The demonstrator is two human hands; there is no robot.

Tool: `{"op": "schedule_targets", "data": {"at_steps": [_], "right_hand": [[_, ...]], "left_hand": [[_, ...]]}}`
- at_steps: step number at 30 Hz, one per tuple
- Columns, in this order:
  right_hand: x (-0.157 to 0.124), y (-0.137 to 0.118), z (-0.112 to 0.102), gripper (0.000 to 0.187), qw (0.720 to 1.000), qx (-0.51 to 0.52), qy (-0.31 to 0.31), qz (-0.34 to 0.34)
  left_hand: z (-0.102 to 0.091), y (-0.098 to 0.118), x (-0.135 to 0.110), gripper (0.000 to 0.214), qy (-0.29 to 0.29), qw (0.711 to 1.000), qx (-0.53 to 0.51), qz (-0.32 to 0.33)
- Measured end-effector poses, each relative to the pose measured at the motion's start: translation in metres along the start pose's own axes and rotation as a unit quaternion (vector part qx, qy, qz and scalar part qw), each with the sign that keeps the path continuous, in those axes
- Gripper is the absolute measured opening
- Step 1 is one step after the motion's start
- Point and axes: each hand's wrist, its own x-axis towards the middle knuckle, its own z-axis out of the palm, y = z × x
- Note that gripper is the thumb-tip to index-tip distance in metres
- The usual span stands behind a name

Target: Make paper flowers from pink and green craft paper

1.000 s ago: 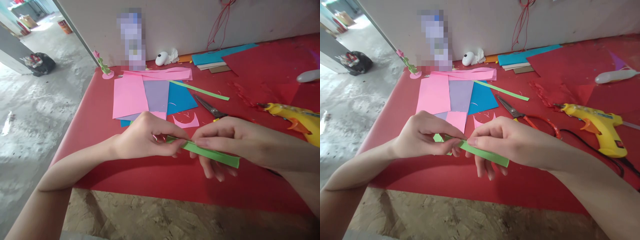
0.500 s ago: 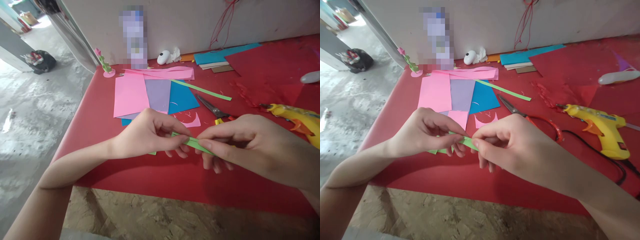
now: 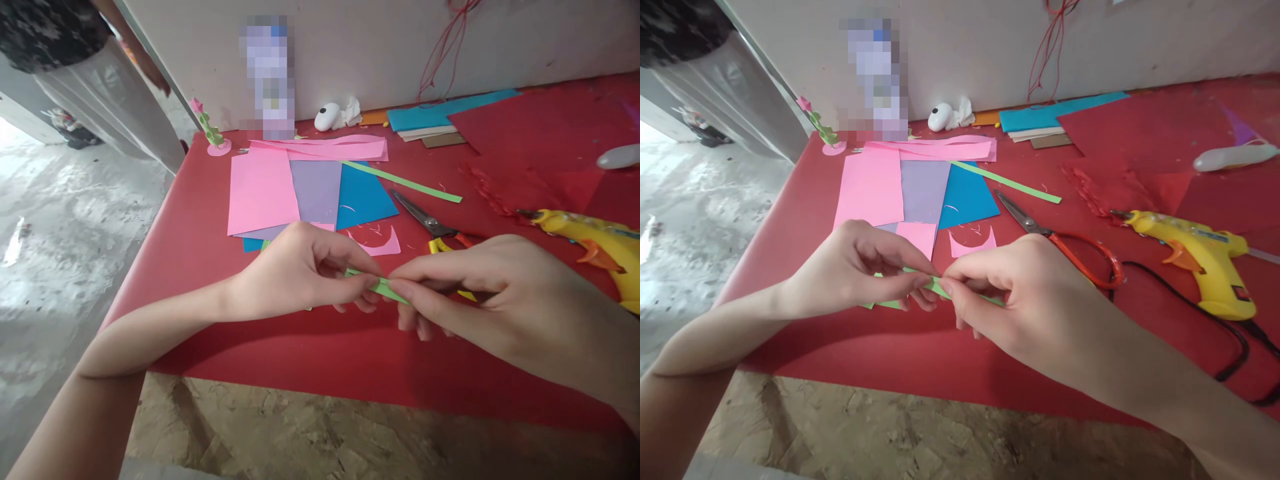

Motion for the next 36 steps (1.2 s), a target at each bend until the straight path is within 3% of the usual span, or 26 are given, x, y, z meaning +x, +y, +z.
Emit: {"op": "schedule_targets", "data": {"at_steps": [3, 6, 11, 13, 15, 18, 21, 24, 27, 30, 36], "right_hand": [[-0.001, 0.003, -0.003, 0.039, 0.999, -0.020, -0.002, -0.025], [-0.004, 0.001, -0.005, 0.039, 0.998, -0.036, 0.039, -0.024], [-0.007, -0.003, -0.005, 0.039, 0.997, -0.026, 0.070, -0.009], [-0.006, 0.000, -0.007, 0.037, 0.998, 0.002, 0.068, -0.004], [-0.005, 0.004, -0.009, 0.034, 0.997, 0.045, 0.063, 0.009], [-0.004, 0.007, -0.011, 0.030, 0.990, 0.127, 0.036, 0.045], [-0.002, 0.002, -0.009, 0.030, 0.975, 0.205, 0.002, 0.088], [0.000, -0.005, -0.005, 0.029, 0.957, 0.267, -0.040, 0.102], [0.000, -0.012, -0.004, 0.028, 0.948, 0.289, -0.059, 0.121], [-0.001, -0.017, -0.004, 0.026, 0.945, 0.295, -0.059, 0.130], [0.002, -0.014, -0.003, 0.022, 0.920, 0.361, -0.085, 0.127]], "left_hand": [[-0.002, 0.002, 0.000, 0.006, 0.010, 1.000, -0.018, -0.012], [-0.003, 0.006, 0.000, 0.005, 0.018, 0.998, -0.049, -0.030], [-0.007, 0.007, 0.002, 0.008, -0.009, 0.996, -0.081, -0.038], [-0.011, 0.005, 0.001, 0.012, 0.002, 0.998, -0.066, 0.006], [-0.014, 0.001, 0.000, 0.018, 0.032, 0.994, -0.020, 0.098], [-0.016, -0.005, 0.000, 0.028, 0.058, 0.950, 0.131, 0.278], [-0.016, -0.009, 0.001, 0.025, 0.045, 0.865, 0.278, 0.414], [-0.018, -0.011, 0.002, 0.014, 0.032, 0.808, 0.348, 0.474], [-0.020, -0.010, 0.001, 0.012, 0.036, 0.787, 0.393, 0.475], [-0.020, -0.006, -0.002, 0.014, 0.048, 0.800, 0.402, 0.443], [-0.015, -0.001, -0.008, 0.025, 0.040, 0.887, 0.338, 0.312]]}}
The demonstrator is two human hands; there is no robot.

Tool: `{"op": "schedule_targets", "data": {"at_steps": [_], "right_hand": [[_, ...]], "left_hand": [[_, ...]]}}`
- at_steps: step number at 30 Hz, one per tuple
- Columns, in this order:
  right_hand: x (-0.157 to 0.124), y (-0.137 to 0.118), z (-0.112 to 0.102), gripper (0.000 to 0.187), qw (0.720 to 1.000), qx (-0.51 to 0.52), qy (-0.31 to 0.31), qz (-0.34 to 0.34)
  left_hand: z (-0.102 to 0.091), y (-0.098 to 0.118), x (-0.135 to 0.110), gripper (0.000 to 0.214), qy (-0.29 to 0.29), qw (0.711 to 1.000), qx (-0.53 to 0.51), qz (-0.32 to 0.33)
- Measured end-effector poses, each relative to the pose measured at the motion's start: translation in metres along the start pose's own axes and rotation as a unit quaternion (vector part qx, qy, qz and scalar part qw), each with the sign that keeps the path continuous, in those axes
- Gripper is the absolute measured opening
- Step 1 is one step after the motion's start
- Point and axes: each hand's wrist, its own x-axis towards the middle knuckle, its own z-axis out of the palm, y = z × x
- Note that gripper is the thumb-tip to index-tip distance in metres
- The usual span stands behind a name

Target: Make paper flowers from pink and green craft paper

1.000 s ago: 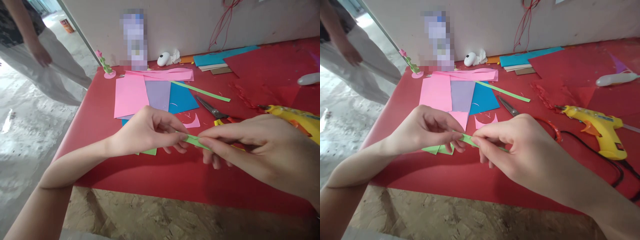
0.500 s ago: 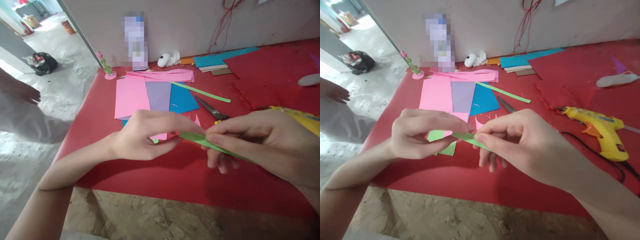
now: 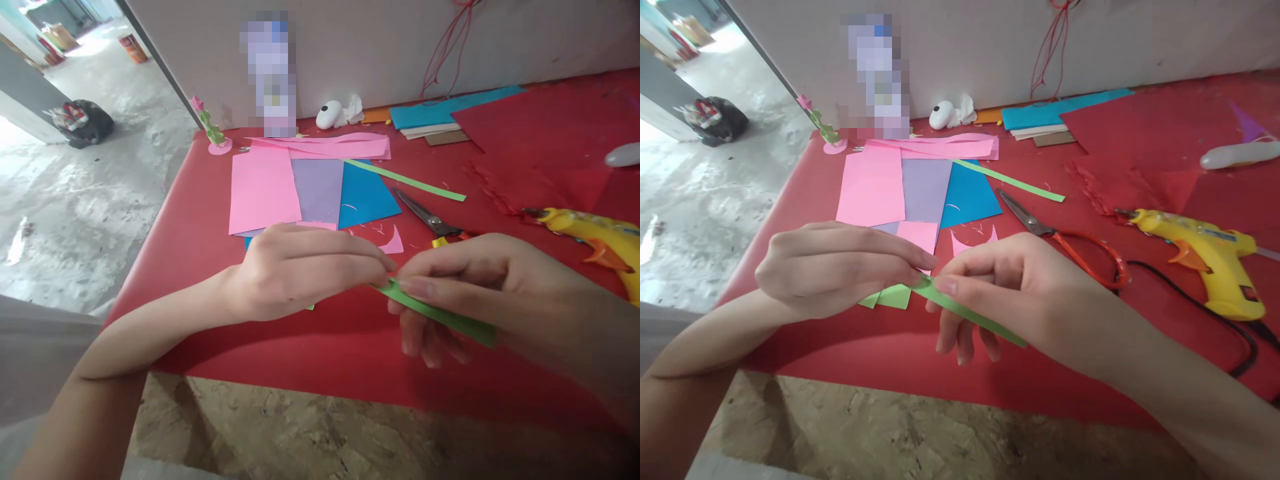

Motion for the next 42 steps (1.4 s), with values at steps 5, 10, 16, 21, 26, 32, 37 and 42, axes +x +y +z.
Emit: {"op": "schedule_targets", "data": {"at_steps": [5, 10, 16, 21, 26, 32, 37, 42], "right_hand": [[0.005, 0.007, -0.009, 0.014, 0.995, 0.046, -0.090, 0.025], [0.010, 0.011, -0.012, 0.013, 0.989, 0.070, -0.126, 0.036], [0.005, 0.005, 0.000, 0.016, 0.994, 0.064, -0.082, 0.044], [0.001, 0.011, 0.006, 0.015, 1.000, 0.001, -0.004, -0.025], [-0.005, 0.011, 0.011, 0.019, 0.986, -0.097, 0.050, -0.123], [-0.008, 0.006, 0.010, 0.021, 0.958, -0.226, 0.115, -0.133], [0.000, 0.016, 0.001, 0.029, 0.932, -0.314, 0.104, -0.151], [0.001, 0.015, 0.003, 0.025, 0.951, -0.258, 0.088, -0.144]], "left_hand": [[0.004, -0.001, -0.005, 0.022, 0.020, 0.999, -0.014, -0.026], [0.002, -0.001, -0.003, 0.018, 0.000, 0.999, -0.031, -0.018], [-0.001, -0.005, 0.002, 0.014, -0.015, 0.997, -0.070, 0.033], [0.003, -0.011, 0.004, 0.018, -0.035, 0.992, -0.117, 0.034], [0.002, -0.009, 0.004, 0.037, -0.009, 0.989, -0.148, 0.025], [-0.002, -0.001, 0.007, 0.019, -0.075, 0.944, -0.256, -0.197], [0.002, 0.005, 0.010, 0.007, -0.076, 0.912, -0.307, -0.260], [0.003, 0.006, 0.011, 0.009, -0.090, 0.871, -0.363, -0.318]]}}
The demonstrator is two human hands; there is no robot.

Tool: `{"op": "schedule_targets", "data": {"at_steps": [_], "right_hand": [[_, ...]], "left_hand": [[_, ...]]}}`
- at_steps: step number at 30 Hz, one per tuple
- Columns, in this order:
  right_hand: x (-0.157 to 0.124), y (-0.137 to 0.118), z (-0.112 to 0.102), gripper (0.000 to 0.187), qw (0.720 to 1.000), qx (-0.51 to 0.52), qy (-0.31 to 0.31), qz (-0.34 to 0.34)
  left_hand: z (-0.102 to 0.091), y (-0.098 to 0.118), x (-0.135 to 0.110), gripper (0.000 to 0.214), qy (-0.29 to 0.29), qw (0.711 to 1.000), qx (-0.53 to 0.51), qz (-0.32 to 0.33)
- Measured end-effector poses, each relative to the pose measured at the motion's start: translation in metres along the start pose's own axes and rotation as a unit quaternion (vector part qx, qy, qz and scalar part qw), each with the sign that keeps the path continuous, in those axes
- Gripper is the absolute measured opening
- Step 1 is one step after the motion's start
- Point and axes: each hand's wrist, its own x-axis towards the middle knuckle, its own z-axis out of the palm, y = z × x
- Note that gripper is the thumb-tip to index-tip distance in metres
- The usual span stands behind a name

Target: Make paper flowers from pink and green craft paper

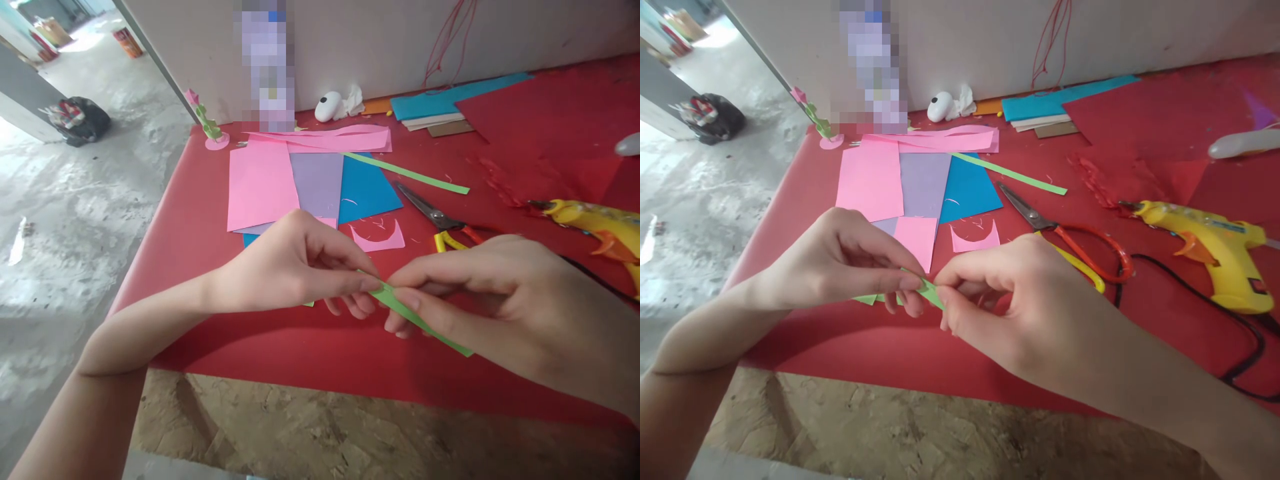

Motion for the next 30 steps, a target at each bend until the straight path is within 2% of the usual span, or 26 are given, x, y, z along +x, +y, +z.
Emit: {"op": "schedule_targets", "data": {"at_steps": [4, 8, 10, 12, 15, 18, 20, 22, 27, 30], "right_hand": [[-0.001, -0.006, 0.003, 0.022, 0.999, 0.036, 0.000, 0.023], [-0.001, -0.009, 0.005, 0.026, 0.999, 0.038, 0.011, 0.037], [-0.001, -0.009, 0.003, 0.026, 0.999, 0.029, 0.016, 0.032], [-0.001, -0.010, 0.001, 0.026, 0.999, 0.027, 0.022, 0.034], [-0.002, -0.013, -0.002, 0.025, 0.996, 0.054, 0.039, 0.065], [-0.003, -0.018, -0.003, 0.025, 0.990, 0.097, 0.043, 0.095], [-0.002, -0.018, -0.004, 0.028, 0.986, 0.123, 0.033, 0.108], [0.001, -0.014, -0.005, 0.030, 0.980, 0.163, 0.010, 0.111], [0.006, 0.002, -0.007, 0.022, 0.954, 0.263, -0.105, 0.095], [0.006, 0.004, -0.007, 0.021, 0.944, 0.288, -0.113, 0.111]], "left_hand": [[0.000, 0.000, 0.000, 0.010, -0.002, 0.999, -0.028, -0.019], [0.003, -0.001, 0.001, 0.010, -0.001, 1.000, -0.008, -0.019], [0.004, -0.002, 0.001, 0.010, 0.012, 0.999, 0.029, 0.005], [0.004, -0.004, 0.000, 0.006, 0.053, 0.992, 0.087, 0.068], [0.000, -0.008, -0.001, 0.013, 0.104, 0.949, 0.193, 0.227], [-0.005, -0.012, -0.001, 0.029, 0.073, 0.893, 0.276, 0.347], [-0.008, -0.013, 0.000, 0.036, 0.066, 0.864, 0.318, 0.386], [-0.010, -0.013, 0.001, 0.032, 0.080, 0.836, 0.356, 0.409], [-0.012, -0.011, 0.004, 0.016, 0.082, 0.765, 0.440, 0.463], [-0.013, -0.013, 0.004, 0.009, 0.092, 0.735, 0.469, 0.480]]}}
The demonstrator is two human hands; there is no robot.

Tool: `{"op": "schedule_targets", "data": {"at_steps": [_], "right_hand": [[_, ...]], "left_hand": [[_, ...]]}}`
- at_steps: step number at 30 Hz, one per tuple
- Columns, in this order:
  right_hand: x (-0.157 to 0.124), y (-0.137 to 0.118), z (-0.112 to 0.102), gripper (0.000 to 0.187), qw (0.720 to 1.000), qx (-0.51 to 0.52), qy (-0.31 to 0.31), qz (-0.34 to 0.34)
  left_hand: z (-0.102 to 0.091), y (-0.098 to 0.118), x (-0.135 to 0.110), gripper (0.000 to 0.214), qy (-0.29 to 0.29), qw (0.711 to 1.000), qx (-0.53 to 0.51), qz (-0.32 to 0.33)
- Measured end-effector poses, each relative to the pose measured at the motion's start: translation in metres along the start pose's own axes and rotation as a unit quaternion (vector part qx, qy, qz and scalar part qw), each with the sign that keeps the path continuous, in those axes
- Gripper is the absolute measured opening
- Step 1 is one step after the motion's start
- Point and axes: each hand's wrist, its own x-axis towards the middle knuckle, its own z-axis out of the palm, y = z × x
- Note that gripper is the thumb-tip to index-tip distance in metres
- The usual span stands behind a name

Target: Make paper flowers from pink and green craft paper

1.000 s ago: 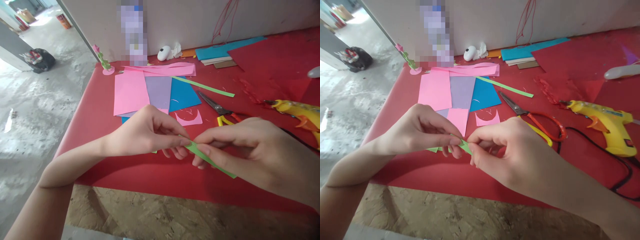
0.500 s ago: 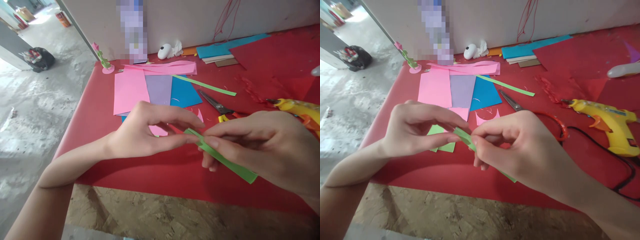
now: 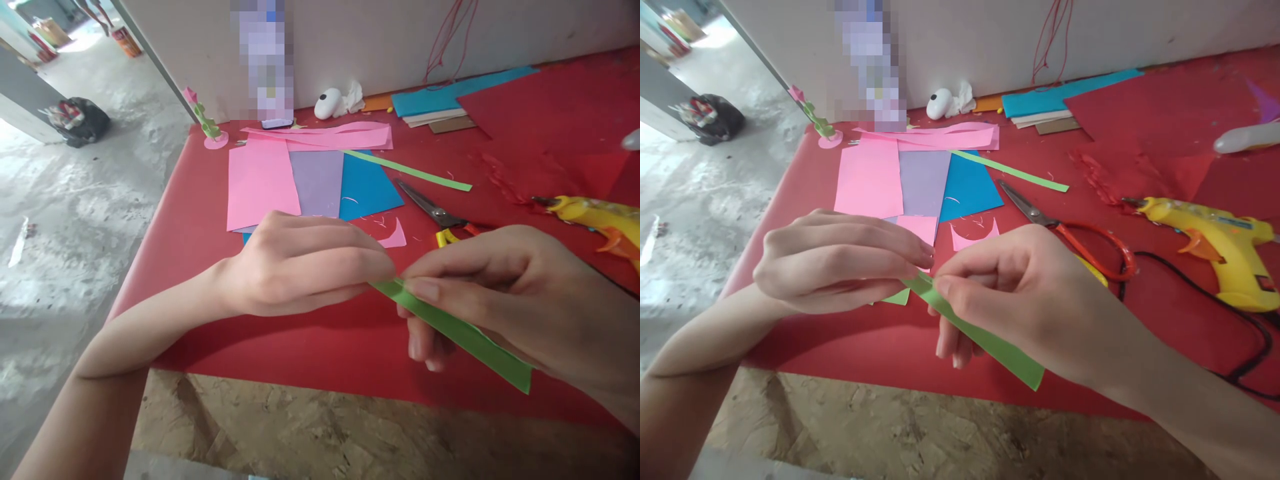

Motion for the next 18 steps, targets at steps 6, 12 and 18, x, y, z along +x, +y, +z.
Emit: {"op": "schedule_targets", "data": {"at_steps": [6, 12, 18], "right_hand": [[-0.0012, -0.0007, 0.0046, 0.022, 1.000, 0.021, 0.007, 0.011], [-0.0001, 0.0027, 0.0031, 0.023, 1.000, 0.025, -0.002, 0.006], [-0.0014, 0.0032, 0.0038, 0.023, 1.000, 0.022, 0.003, -0.003]], "left_hand": [[0.0006, -0.0001, -0.0027, 0.007, 0.006, 0.999, 0.024, 0.022], [0.0012, 0.0012, -0.0042, 0.009, 0.006, 0.999, 0.047, 0.011], [0.0033, 0.0006, -0.0052, 0.009, 0.006, 0.999, 0.052, 0.015]]}}
